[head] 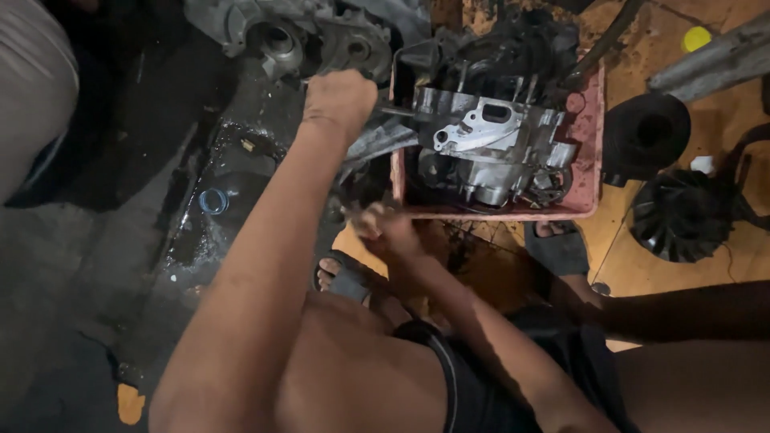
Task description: Cleaning and inspecting disassembled motorcycle engine components using a brush and small hand tools.
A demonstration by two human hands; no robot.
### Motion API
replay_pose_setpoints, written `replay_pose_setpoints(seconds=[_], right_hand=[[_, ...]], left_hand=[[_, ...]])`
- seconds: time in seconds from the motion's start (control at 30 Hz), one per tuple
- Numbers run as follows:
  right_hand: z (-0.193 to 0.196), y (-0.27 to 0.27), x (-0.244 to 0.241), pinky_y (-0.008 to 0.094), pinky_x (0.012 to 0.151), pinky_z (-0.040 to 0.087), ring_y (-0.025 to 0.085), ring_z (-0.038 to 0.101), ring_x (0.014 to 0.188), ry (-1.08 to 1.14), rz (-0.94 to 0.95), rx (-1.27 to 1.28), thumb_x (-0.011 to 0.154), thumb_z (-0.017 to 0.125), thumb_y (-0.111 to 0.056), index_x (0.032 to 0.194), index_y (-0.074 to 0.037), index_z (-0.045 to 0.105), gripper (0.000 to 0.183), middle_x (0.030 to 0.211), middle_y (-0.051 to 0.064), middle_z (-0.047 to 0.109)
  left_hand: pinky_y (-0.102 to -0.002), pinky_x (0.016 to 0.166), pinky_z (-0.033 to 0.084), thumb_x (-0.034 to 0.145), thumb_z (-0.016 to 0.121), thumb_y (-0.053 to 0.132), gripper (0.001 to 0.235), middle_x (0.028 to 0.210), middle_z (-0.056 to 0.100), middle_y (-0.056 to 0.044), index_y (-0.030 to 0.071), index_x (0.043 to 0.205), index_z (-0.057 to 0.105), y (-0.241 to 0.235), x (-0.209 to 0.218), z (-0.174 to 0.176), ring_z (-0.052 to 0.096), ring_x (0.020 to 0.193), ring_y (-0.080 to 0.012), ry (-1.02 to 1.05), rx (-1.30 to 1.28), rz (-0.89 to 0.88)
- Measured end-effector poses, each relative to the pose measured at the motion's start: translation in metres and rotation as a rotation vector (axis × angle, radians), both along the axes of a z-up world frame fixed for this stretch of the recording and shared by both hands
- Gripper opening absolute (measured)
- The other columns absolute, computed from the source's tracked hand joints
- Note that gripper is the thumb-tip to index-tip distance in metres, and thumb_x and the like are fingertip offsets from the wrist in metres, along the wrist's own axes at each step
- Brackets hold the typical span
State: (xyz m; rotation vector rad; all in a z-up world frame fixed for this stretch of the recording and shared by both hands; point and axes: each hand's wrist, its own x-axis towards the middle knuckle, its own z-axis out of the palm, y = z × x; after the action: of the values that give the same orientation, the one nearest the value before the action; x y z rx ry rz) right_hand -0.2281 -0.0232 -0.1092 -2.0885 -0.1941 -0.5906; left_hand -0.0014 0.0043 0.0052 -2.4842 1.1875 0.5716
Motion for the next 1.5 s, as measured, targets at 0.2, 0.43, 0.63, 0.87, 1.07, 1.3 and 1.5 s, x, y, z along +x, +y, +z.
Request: replay_pose_setpoints(seconds=[0.2, 0.43, 0.63, 0.87, 1.07, 1.3, 1.5], right_hand=[[0.01, 0.029, 0.001, 0.033, 0.065, 0.038, 0.023, 0.051, 0.073, 0.172, 0.368, 0.222, 0.084, 0.056, 0.006, 0.071, -0.011, 0.045, 0.024, 0.079, 0.005, 0.054], [-0.001, 0.032, 0.021, 0.049, 0.095, 0.021, 0.024, 0.054, 0.068, 0.206, 0.07, 0.009, 0.087, 0.066, -0.016, 0.081, -0.012, 0.042, 0.024, 0.075, 0.006, 0.045], [-0.015, 0.048, 0.02, 0.039, 0.067, 0.052, 0.033, 0.067, 0.066, 0.431, -0.034, 0.018, 0.071, 0.072, -0.013, 0.077, -0.015, 0.063, 0.011, 0.064, 0.005, 0.061], [-0.173, 0.02, 0.013, 0.05, 0.069, 0.051, 0.047, 0.063, 0.065, 0.111, -0.143, 0.082, 0.077, 0.078, -0.01, 0.074, -0.003, 0.062, 0.018, 0.067, 0.023, 0.063], [-0.075, 0.007, 0.016, 0.032, 0.06, 0.045, 0.022, 0.062, 0.068, 0.076, -0.29, 0.375, 0.091, 0.055, -0.046, 0.074, -0.011, 0.067, 0.04, 0.069, 0.007, 0.063], [-0.143, -0.035, 0.0, 0.042, 0.093, 0.052, 0.037, 0.067, 0.108, -0.204, -0.604, -0.32, 0.089, 0.072, -0.02, 0.114, -0.005, 0.073, 0.029, 0.116, 0.014, 0.07], [-0.001, -0.005, 0.042, 0.034, 0.088, 0.059, 0.03, 0.075, 0.07, 0.107, -0.384, 0.269, 0.077, 0.087, -0.031, 0.082, -0.013, 0.071, 0.024, 0.072, 0.004, 0.074]], left_hand=[[-0.049, 0.066, 0.06, 0.073, 0.075, -0.019, 0.033, 0.1, 0.073, -0.016, 0.006, 0.095, 0.074, -0.005, 0.0, 0.005, 0.073, 0.086, -0.0389, 0.04, 0.051, 0.042], [-0.05, 0.072, 0.059, 0.082, 0.069, -0.009, 0.031, 0.105, 0.075, -0.013, 0.013, 0.102, 0.076, 0.002, -0.003, -0.009, 0.074, 0.095, -0.0391, -0.023, -0.067, 0.038], [-0.059, 0.078, 0.061, 0.088, 0.062, -0.003, 0.02, 0.101, 0.078, -0.018, 0.002, 0.098, 0.079, -0.006, 0.002, 0.016, 0.075, 0.099, -0.0387, 0.064, -0.148, 0.14], [-0.059, 0.082, 0.06, 0.089, 0.062, -0.001, 0.02, 0.105, 0.078, -0.018, 0.001, 0.1, 0.079, -0.007, 0.005, -0.002, 0.075, 0.102, -0.0386, 0.12, -0.173, 0.161], [-0.062, 0.079, 0.06, 0.09, 0.058, -0.006, 0.024, 0.104, 0.078, -0.018, 0.0, 0.099, 0.079, -0.003, 0.001, -0.001, 0.075, 0.098, -0.0396, 0.096, -0.172, 0.172], [-0.059, 0.084, 0.06, 0.094, 0.057, -0.004, 0.024, 0.106, 0.078, -0.016, 0.002, 0.102, 0.079, -0.01, 0.008, 0.003, 0.075, 0.104, -0.0357, 0.072, -0.24, 0.169], [-0.06, 0.077, 0.061, 0.089, 0.065, -0.004, 0.019, 0.101, 0.078, -0.018, 0.001, 0.1, 0.079, -0.01, 0.012, -0.002, 0.076, 0.097, -0.0379, 0.041, -0.2, 0.143]])
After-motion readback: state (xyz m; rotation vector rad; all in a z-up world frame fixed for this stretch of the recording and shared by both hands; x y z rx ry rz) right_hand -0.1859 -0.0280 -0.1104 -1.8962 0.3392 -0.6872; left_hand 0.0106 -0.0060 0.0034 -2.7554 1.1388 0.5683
